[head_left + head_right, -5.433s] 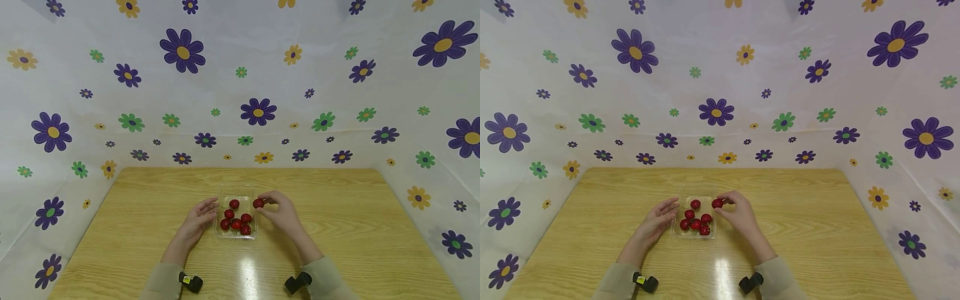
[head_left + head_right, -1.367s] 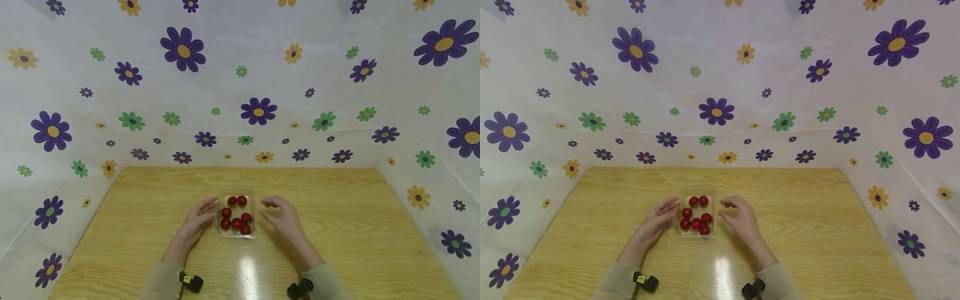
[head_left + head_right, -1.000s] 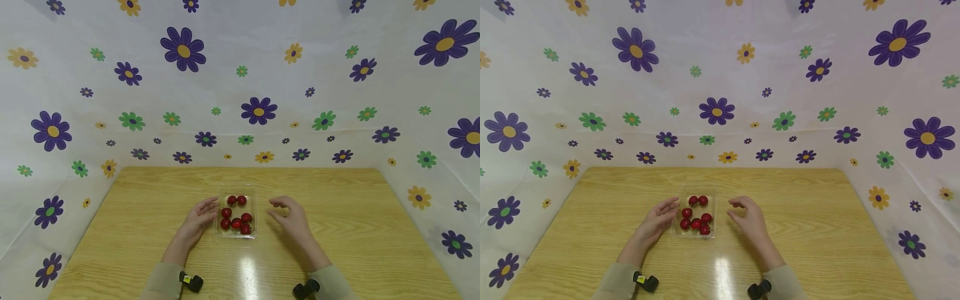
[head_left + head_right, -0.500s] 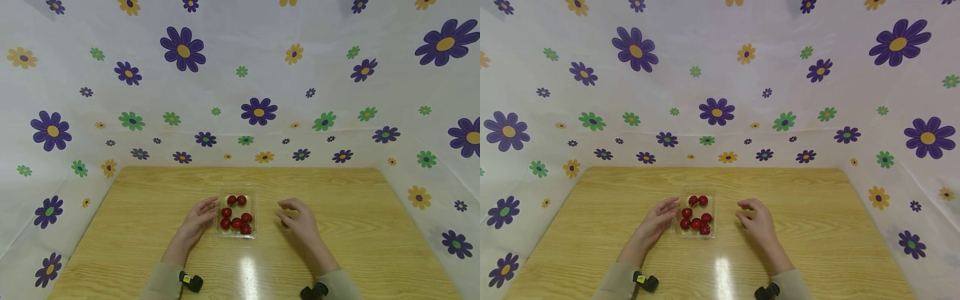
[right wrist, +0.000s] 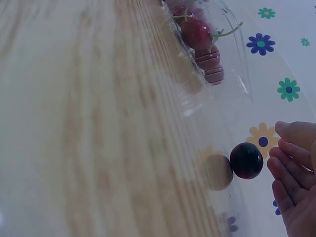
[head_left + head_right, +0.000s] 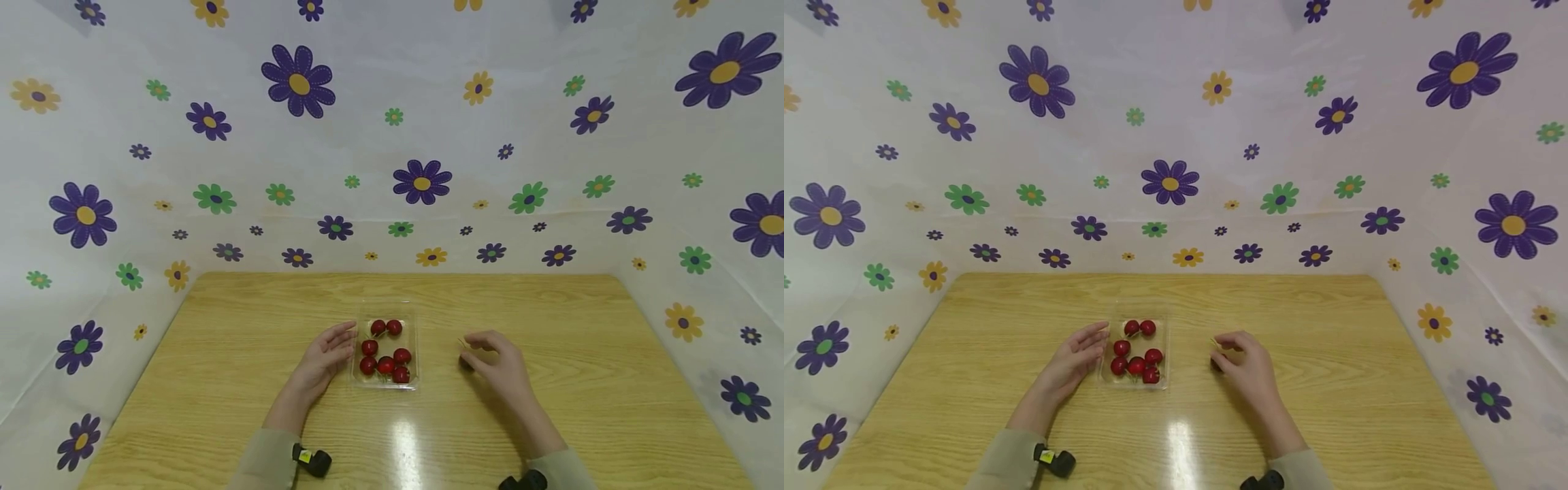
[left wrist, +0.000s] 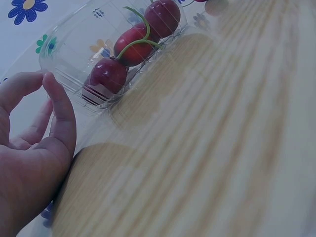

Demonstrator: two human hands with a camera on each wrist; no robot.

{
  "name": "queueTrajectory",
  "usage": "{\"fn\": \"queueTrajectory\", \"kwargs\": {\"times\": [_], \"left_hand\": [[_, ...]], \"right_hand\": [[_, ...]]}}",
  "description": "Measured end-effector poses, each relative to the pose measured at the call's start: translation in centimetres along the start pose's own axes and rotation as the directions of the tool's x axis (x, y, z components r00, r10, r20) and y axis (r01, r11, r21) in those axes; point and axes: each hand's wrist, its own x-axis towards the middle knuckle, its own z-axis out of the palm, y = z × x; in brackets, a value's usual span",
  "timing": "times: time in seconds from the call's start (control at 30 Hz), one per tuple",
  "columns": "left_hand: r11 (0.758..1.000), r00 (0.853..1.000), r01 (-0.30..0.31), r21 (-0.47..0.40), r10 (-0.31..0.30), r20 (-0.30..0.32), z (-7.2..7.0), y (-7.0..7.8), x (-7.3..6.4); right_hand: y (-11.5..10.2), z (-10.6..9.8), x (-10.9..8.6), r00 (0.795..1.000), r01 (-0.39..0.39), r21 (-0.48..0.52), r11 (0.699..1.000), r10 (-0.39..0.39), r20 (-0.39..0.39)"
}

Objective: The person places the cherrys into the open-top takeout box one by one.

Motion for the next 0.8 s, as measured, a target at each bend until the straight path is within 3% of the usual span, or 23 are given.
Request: {"fn": "queueTrajectory", "kwargs": {"times": [0.37,0.8], "left_hand": [[1.0,1.0,-0.007,0.007,0.007,0.004,0.0,-0.1,0.0],[1.0,1.0,-0.005,0.012,0.005,0.006,0.0,0.0,-0.1]], "right_hand": [[0.8,-0.3,-0.4,0.999,-0.035,-0.044,0.998,0.036,0.025],[1.2,-0.6,-1.0,0.986,-0.135,-0.044,0.99,0.139,0.089]]}}
